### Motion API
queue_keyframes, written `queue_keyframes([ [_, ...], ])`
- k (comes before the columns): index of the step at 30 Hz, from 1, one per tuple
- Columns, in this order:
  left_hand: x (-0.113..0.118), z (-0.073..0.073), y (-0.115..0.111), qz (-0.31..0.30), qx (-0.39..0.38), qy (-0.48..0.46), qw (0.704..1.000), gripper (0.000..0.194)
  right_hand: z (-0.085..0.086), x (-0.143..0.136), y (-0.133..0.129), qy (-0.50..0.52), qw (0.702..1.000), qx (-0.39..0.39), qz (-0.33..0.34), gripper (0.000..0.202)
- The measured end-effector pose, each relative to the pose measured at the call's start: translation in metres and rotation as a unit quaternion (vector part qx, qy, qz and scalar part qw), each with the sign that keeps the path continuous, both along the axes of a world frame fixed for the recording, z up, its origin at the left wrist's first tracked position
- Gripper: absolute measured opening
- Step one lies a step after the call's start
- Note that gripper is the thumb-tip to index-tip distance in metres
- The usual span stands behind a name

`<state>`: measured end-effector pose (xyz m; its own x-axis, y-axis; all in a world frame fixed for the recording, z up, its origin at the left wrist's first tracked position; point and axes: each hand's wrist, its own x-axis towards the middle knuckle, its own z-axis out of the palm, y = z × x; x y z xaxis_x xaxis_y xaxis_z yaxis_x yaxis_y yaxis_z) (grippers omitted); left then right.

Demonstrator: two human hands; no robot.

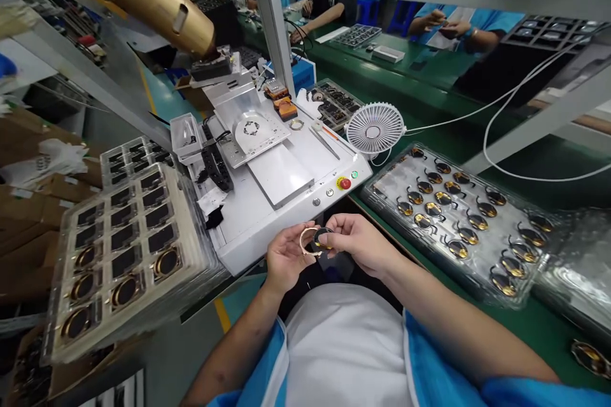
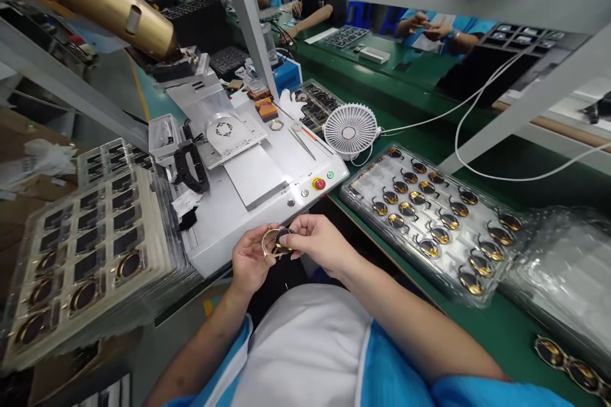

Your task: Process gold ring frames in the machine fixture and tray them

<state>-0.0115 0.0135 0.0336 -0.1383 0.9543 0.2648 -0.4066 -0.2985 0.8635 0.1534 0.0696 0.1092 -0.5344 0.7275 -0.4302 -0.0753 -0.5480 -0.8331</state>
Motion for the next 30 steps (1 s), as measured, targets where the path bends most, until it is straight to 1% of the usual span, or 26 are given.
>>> queue_keyframes([
  [3, 0.000, -0.001, -0.002, 0.001, 0.010, 0.011, 1.000, 0.052, 0.001, -0.007, -0.006, 0.002, 1.000, 0.007, -0.013, 0.060],
  [5, -0.001, 0.000, -0.003, 0.001, 0.021, 0.014, 1.000, 0.052, 0.002, -0.011, -0.009, 0.001, 0.999, 0.025, -0.027, 0.058],
  [7, -0.001, 0.001, -0.004, 0.016, 0.025, 0.019, 0.999, 0.052, 0.004, -0.014, -0.011, -0.002, 0.998, 0.049, -0.035, 0.053],
  [9, -0.001, 0.004, -0.004, 0.032, 0.035, 0.024, 0.999, 0.052, 0.005, -0.016, -0.013, -0.006, 0.997, 0.069, -0.029, 0.047],
  [11, -0.002, 0.006, -0.004, 0.033, 0.052, 0.026, 0.998, 0.053, 0.006, -0.016, -0.013, -0.003, 0.997, 0.074, -0.022, 0.045],
  [14, -0.002, 0.010, -0.005, 0.034, 0.072, 0.034, 0.996, 0.051, 0.006, -0.015, -0.012, 0.023, 0.999, 0.046, -0.011, 0.054],
  [17, -0.004, 0.014, -0.006, 0.048, 0.083, 0.056, 0.994, 0.050, 0.005, -0.013, -0.012, 0.045, 0.999, 0.014, 0.006, 0.065],
  [20, -0.007, 0.015, -0.007, 0.064, 0.096, 0.072, 0.991, 0.051, 0.002, -0.009, -0.011, 0.044, 0.999, 0.015, 0.022, 0.066],
  [22, -0.010, 0.014, -0.007, 0.074, 0.111, 0.079, 0.988, 0.052, -0.002, -0.001, -0.007, 0.031, 0.998, 0.044, 0.036, 0.064],
  [23, -0.012, 0.014, -0.007, 0.078, 0.117, 0.081, 0.987, 0.052, -0.005, 0.003, -0.004, 0.008, 0.996, 0.083, 0.036, 0.060],
  [24, -0.014, 0.014, -0.007, 0.080, 0.121, 0.082, 0.986, 0.052, -0.010, 0.008, 0.000, -0.036, 0.988, 0.144, 0.030, 0.056],
  [25, -0.016, 0.014, -0.007, 0.079, 0.123, 0.083, 0.986, 0.051, -0.015, 0.013, 0.004, -0.104, 0.969, 0.222, 0.023, 0.049],
  [26, -0.017, 0.014, -0.006, 0.077, 0.123, 0.082, 0.986, 0.050, -0.022, 0.016, 0.008, -0.189, 0.933, 0.305, 0.019, 0.042],
  [27, -0.018, 0.014, -0.006, 0.072, 0.125, 0.080, 0.986, 0.050, -0.029, 0.019, 0.013, -0.278, 0.883, 0.377, 0.024, 0.035],
  [28, -0.019, 0.014, -0.005, 0.066, 0.127, 0.078, 0.987, 0.051, -0.037, 0.020, 0.017, -0.357, 0.828, 0.430, 0.042, 0.030],
  [29, -0.020, 0.015, -0.005, 0.060, 0.129, 0.076, 0.987, 0.052, -0.045, 0.020, 0.020, -0.419, 0.778, 0.462, 0.073, 0.027],
  [30, -0.020, 0.015, -0.004, 0.055, 0.130, 0.073, 0.987, 0.052, -0.053, 0.019, 0.023, -0.461, 0.740, 0.479, 0.106, 0.027],
])
